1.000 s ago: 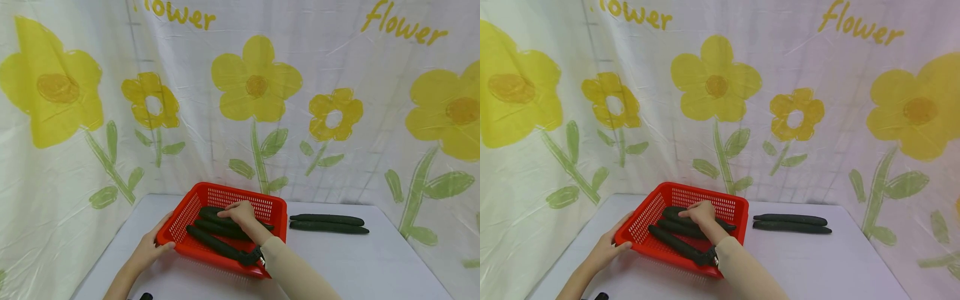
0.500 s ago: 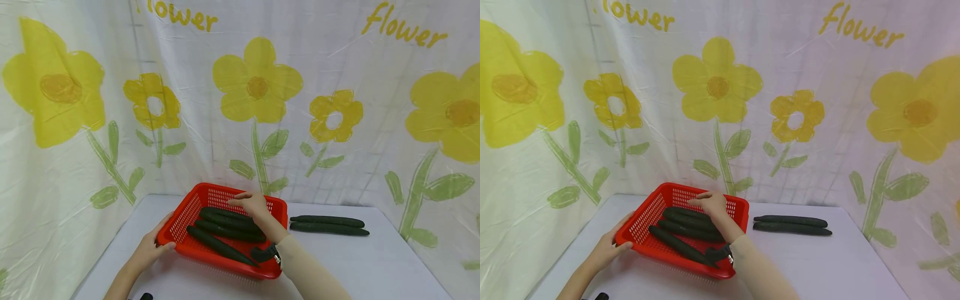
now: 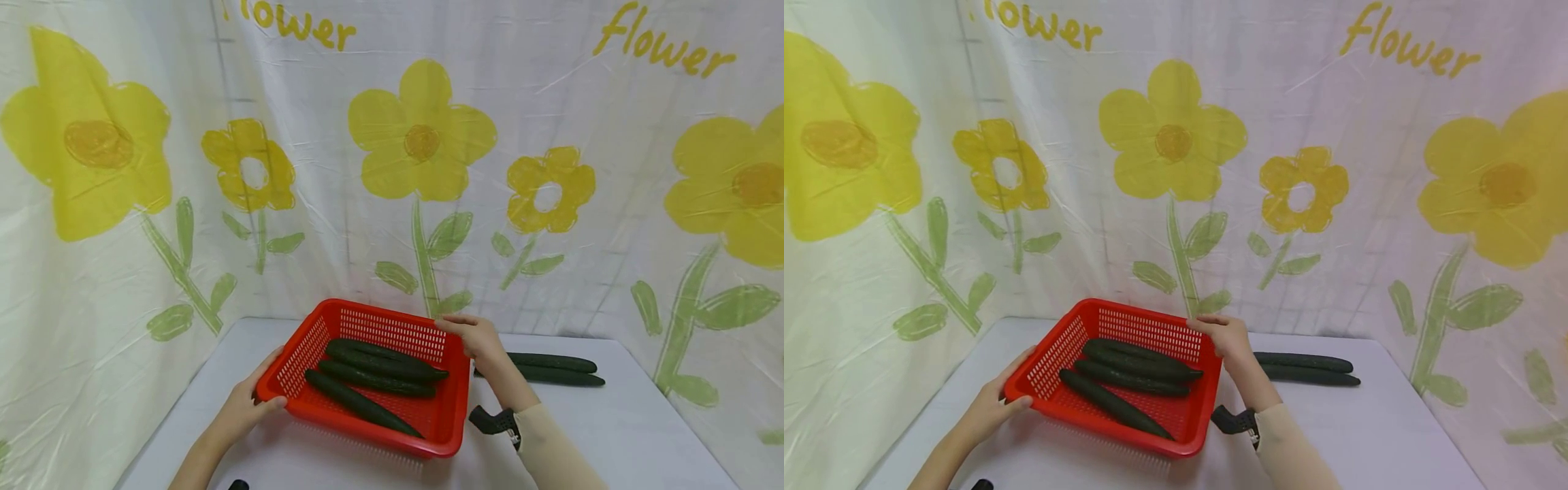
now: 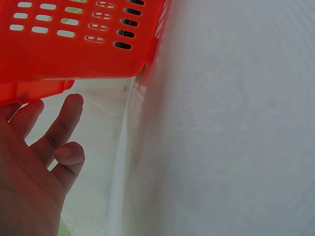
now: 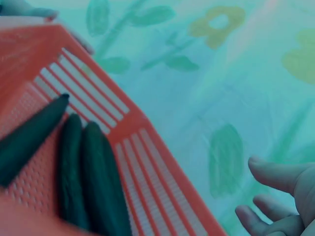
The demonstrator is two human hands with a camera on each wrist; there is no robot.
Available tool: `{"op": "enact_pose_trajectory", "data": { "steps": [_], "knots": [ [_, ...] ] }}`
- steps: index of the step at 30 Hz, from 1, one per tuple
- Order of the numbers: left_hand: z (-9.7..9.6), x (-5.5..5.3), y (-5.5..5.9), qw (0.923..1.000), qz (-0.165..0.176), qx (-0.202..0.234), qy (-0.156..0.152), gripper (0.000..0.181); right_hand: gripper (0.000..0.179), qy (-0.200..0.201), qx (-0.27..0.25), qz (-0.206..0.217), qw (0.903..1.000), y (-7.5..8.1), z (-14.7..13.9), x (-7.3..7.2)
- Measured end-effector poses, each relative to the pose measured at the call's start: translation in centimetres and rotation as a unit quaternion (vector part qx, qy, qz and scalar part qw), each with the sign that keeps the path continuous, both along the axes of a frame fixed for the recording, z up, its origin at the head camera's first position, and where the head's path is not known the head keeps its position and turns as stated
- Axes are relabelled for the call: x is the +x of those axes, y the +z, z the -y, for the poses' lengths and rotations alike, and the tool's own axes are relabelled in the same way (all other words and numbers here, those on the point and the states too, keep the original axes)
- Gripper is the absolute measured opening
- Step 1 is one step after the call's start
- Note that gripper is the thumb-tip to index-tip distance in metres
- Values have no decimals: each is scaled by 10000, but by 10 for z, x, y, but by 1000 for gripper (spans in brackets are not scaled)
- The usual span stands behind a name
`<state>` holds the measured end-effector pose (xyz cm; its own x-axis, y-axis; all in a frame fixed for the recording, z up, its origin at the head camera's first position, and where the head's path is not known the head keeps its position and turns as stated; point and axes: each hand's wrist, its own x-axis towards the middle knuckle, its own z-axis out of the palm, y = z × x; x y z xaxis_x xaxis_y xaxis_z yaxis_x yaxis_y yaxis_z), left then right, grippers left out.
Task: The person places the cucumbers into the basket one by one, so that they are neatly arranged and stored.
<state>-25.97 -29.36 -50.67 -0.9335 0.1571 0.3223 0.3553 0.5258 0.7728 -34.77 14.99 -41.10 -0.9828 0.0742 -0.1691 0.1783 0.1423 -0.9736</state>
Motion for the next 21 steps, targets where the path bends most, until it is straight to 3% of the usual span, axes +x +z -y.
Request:
{"op": "enact_pose_trajectory", "data": {
  "steps": [8, 14, 21],
  "knots": [
    [0, 0, 0, 10000, -4, -18, -1, 87, 61, -215, 278, -227, 9991, -10, -62, 16],
    [-1, -2, 0, 10000, -5, 21, -56, 87, 64, -508, 865, -682, 9926, -28, -102, 33],
    [-1, -2, 0, 9999, -1, 108, -81, 87, 77, -736, 949, -786, 9897, -46, -137, 40]
  ]
}}
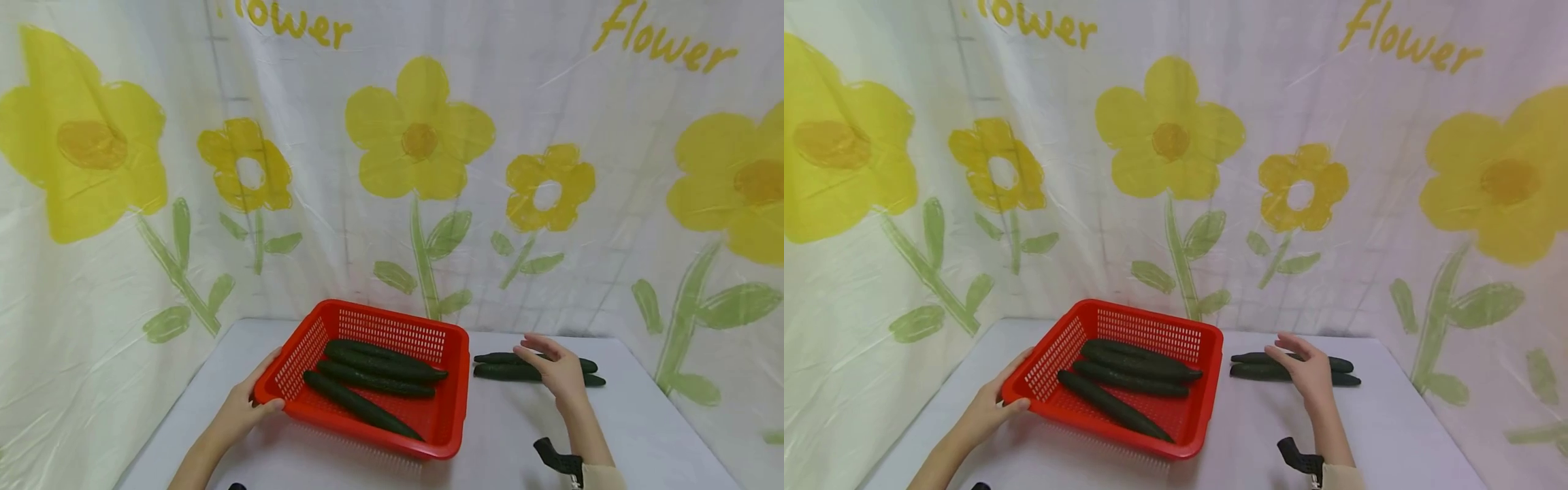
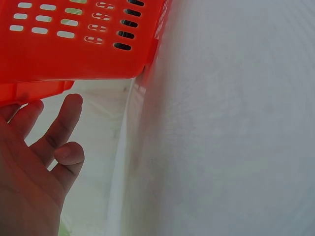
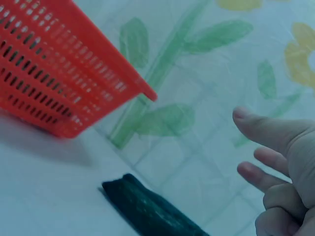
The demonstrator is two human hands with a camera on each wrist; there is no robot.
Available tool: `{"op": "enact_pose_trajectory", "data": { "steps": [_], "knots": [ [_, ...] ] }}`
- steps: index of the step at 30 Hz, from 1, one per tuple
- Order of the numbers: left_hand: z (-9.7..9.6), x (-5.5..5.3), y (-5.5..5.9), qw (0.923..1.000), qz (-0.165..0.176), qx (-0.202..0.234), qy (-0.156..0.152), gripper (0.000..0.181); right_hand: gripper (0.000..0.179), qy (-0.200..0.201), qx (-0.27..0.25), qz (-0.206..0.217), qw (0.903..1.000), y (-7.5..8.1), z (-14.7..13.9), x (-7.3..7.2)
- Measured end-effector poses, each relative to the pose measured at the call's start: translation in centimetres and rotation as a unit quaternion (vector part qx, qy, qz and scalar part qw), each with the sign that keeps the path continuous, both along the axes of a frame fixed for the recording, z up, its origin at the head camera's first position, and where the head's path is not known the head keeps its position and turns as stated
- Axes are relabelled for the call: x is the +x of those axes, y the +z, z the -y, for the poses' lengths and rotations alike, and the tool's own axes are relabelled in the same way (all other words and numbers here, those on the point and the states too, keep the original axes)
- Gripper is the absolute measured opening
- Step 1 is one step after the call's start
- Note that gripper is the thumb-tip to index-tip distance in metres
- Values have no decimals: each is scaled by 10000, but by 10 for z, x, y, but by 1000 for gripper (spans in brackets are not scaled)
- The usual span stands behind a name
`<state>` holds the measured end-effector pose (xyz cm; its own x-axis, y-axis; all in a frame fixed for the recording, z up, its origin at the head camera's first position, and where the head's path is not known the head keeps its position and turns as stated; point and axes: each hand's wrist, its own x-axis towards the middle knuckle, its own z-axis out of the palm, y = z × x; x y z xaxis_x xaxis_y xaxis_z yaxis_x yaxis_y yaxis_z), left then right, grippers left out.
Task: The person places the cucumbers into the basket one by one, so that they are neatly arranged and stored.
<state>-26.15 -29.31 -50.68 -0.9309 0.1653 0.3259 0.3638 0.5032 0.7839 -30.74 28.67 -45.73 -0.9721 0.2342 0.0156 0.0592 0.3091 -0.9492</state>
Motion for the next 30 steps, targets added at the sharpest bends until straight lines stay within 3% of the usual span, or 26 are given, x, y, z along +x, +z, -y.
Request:
{"op": "enact_pose_trajectory", "data": {
  "steps": [6, 14, 24, 30],
  "knots": [
    [0, 2, -2, 9999, 93, 52, 14, 87, 78, 110, 344, -116, 9993, -9, -14, -3],
    [3, -1, -4, 9999, -50, -97, 69, 88, 70, 65, 275, -172, 9995, -28, -31, -8],
    [3, 1, -2, 9997, -42, -219, 90, 89, 75, -107, 292, -178, 9994, -49, -47, -11],
    [2, 1, -2, 9997, -68, -230, 88, 90, 73, 14, 754, -186, 9970, -61, -51, -14]
  ]
}}
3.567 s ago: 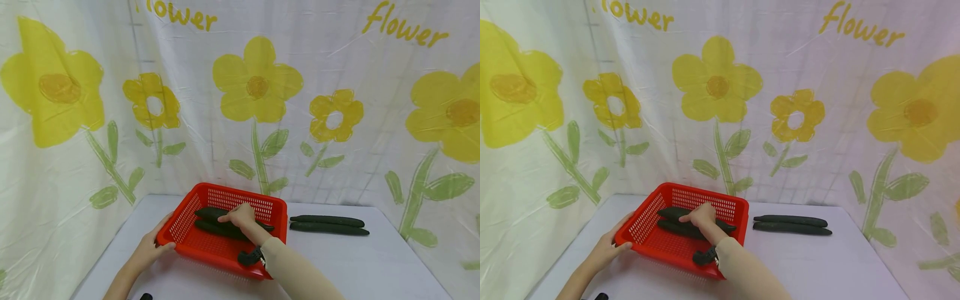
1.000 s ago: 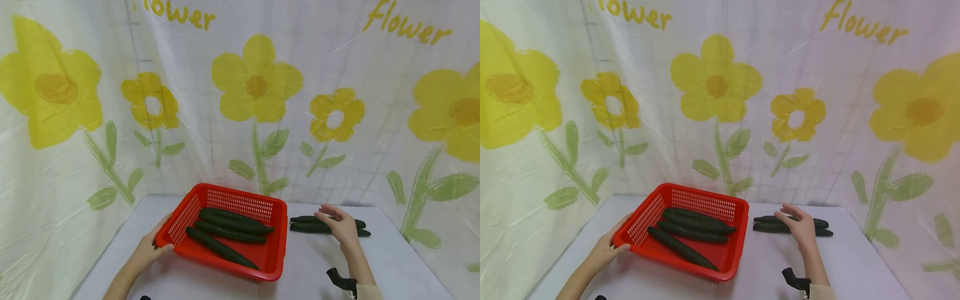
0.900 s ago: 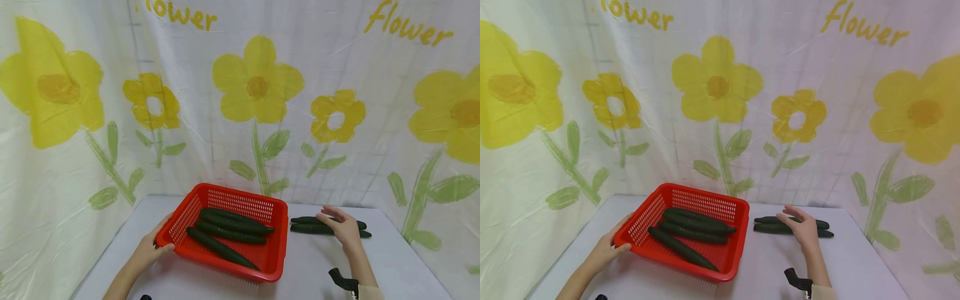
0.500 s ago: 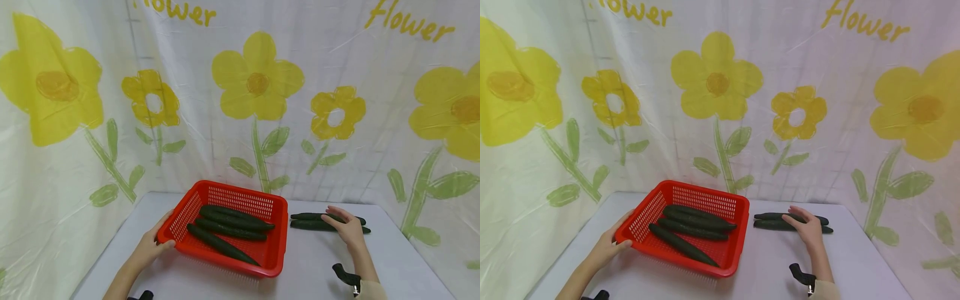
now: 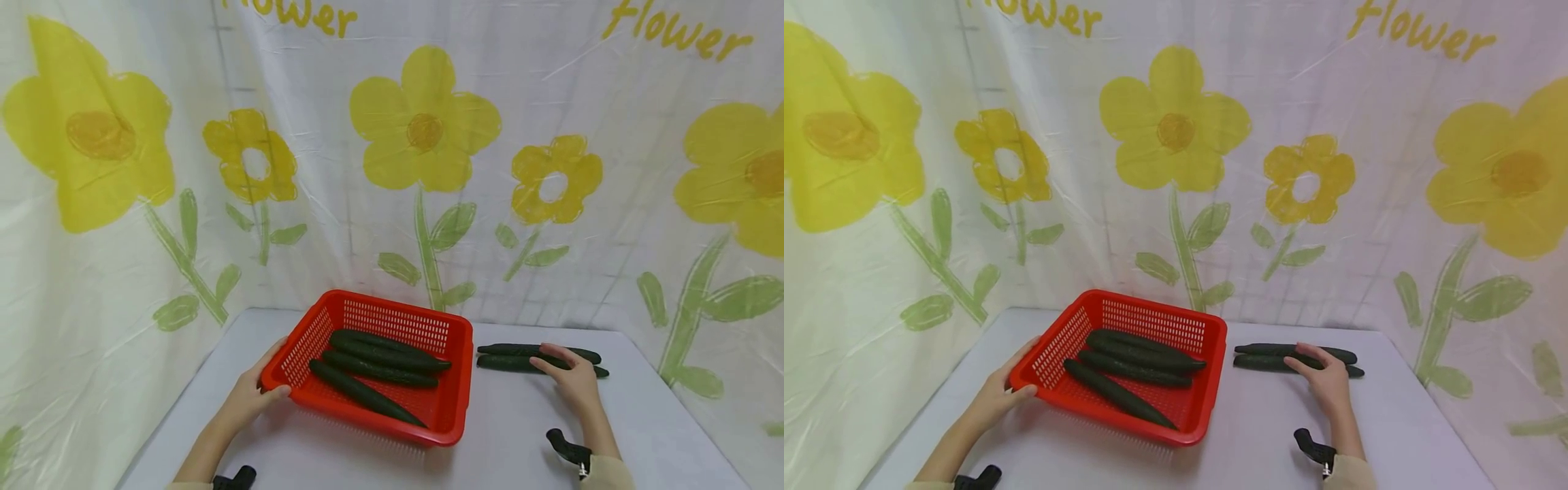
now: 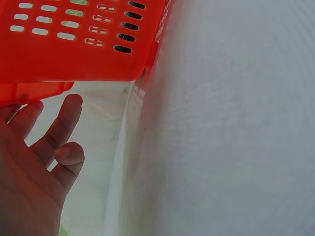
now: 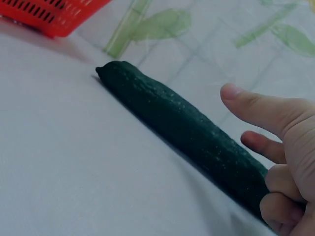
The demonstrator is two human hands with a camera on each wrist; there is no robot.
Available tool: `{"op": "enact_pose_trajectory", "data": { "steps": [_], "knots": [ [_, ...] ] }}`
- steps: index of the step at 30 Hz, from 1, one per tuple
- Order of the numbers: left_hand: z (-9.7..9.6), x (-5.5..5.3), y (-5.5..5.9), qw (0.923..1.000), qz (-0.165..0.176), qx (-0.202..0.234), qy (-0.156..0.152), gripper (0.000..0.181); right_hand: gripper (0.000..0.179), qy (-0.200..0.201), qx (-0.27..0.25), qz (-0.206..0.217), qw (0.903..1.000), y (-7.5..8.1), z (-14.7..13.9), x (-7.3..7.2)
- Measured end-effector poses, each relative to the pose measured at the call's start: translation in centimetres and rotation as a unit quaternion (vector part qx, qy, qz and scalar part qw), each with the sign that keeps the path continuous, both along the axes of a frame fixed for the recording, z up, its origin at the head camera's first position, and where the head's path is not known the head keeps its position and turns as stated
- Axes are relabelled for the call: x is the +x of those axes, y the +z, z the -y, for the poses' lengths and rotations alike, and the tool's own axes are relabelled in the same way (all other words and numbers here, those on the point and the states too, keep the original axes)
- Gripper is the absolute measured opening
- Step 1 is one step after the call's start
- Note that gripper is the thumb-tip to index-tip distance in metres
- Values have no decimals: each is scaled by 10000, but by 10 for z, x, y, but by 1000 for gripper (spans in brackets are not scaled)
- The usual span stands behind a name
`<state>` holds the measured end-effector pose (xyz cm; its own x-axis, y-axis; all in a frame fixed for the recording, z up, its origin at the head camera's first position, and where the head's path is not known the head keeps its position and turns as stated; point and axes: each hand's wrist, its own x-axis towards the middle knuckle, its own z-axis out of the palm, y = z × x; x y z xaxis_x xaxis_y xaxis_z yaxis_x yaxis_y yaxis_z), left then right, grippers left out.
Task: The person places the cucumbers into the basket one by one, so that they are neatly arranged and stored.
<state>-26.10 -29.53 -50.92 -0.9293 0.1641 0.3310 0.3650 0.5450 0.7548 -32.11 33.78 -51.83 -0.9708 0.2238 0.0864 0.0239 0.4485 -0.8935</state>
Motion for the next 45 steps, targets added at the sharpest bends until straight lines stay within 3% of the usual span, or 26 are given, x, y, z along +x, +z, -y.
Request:
{"op": "enact_pose_trajectory", "data": {
  "steps": [14, 18, 22, 30, 45],
  "knots": [
    [0, -2, -1, 9999, 74, 113, -3, 89, 71, 291, 974, 90, 9948, -6, -3, 4],
    [1, -1, -1, 9998, 86, 171, -45, 88, 66, 458, 1396, -65, 9891, -13, -3, 4],
    [0, -1, -1, 9997, 72, 193, -87, 87, 58, 327, 1663, -299, 9851, -17, -4, 4],
    [0, -2, -3, 9994, 108, 315, -88, 88, 63, 415, 1796, 23, 9829, -13, -6, 1],
    [-1, 1, -2, 9994, 102, 319, -54, 86, 58, 552, 1573, -119, 9859, -19, -11, 1]
  ]
}}
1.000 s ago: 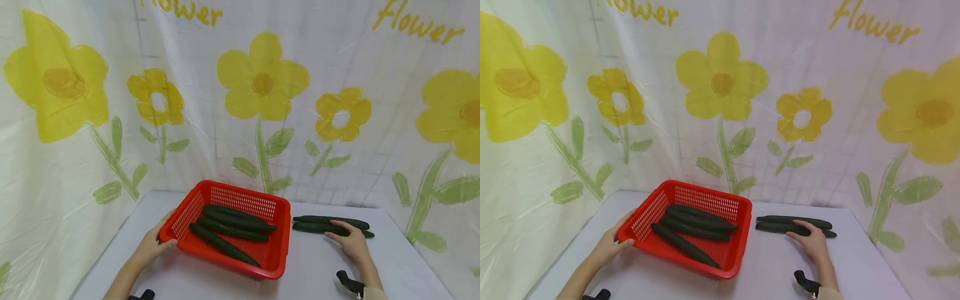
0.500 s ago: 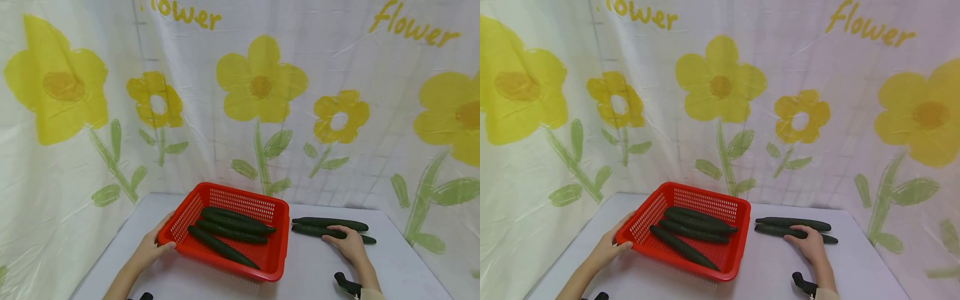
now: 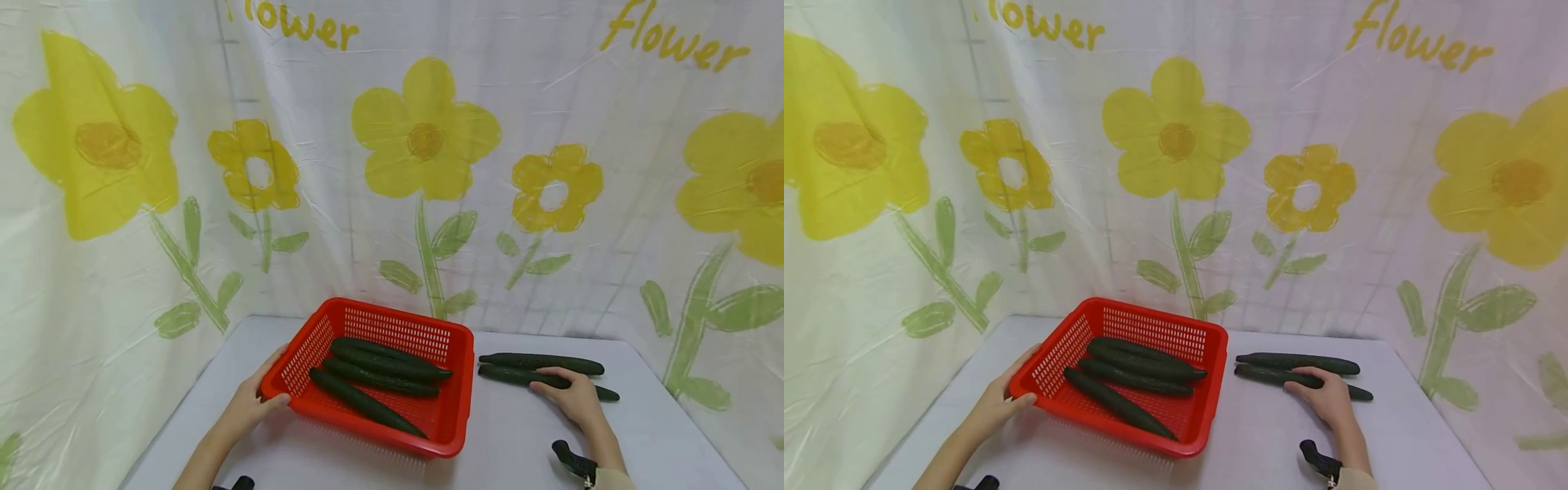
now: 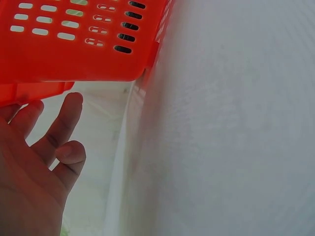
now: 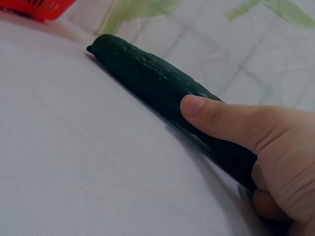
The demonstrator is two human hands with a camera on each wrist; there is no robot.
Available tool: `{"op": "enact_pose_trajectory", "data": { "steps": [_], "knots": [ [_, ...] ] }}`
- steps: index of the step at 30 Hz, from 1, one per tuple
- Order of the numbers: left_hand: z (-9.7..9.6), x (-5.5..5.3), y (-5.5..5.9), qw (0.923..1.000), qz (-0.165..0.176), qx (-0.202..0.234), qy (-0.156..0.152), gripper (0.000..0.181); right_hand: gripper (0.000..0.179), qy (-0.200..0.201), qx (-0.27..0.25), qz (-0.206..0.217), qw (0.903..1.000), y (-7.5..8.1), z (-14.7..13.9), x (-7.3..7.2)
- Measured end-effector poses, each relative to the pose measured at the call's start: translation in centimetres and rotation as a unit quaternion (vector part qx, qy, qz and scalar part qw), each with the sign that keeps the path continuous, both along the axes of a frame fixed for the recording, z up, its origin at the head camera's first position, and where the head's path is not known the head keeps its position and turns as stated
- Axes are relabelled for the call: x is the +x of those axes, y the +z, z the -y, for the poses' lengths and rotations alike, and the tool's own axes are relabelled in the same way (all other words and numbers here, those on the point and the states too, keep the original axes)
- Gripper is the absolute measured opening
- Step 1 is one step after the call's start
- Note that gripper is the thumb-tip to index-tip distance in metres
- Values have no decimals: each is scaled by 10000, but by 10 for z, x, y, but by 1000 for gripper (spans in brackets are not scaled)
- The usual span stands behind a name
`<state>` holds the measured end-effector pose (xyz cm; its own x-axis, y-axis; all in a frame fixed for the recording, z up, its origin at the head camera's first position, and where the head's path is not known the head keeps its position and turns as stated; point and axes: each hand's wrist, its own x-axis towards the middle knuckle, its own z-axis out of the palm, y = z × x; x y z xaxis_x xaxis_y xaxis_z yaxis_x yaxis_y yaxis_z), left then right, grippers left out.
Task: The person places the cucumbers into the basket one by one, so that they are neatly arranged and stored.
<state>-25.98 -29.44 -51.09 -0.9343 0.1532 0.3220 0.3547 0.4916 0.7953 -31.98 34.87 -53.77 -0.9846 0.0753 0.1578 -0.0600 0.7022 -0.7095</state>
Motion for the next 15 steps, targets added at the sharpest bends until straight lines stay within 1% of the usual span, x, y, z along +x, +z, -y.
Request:
{"op": "enact_pose_trajectory", "data": {
  "steps": [4, 9, 15],
  "knots": [
    [0, 1, 0, 10000, 62, -16, 14, 86, 55, -16, -74, -76, 9999, -1, 1, 0],
    [0, 0, -2, 9999, 124, -5, 15, 86, 54, -79, -83, -157, 9998, -2, 2, 1],
    [0, -1, 0, 10000, 59, -41, 11, 86, 55, -185, -126, -200, 9996, -2, 3, 2]
  ]
}}
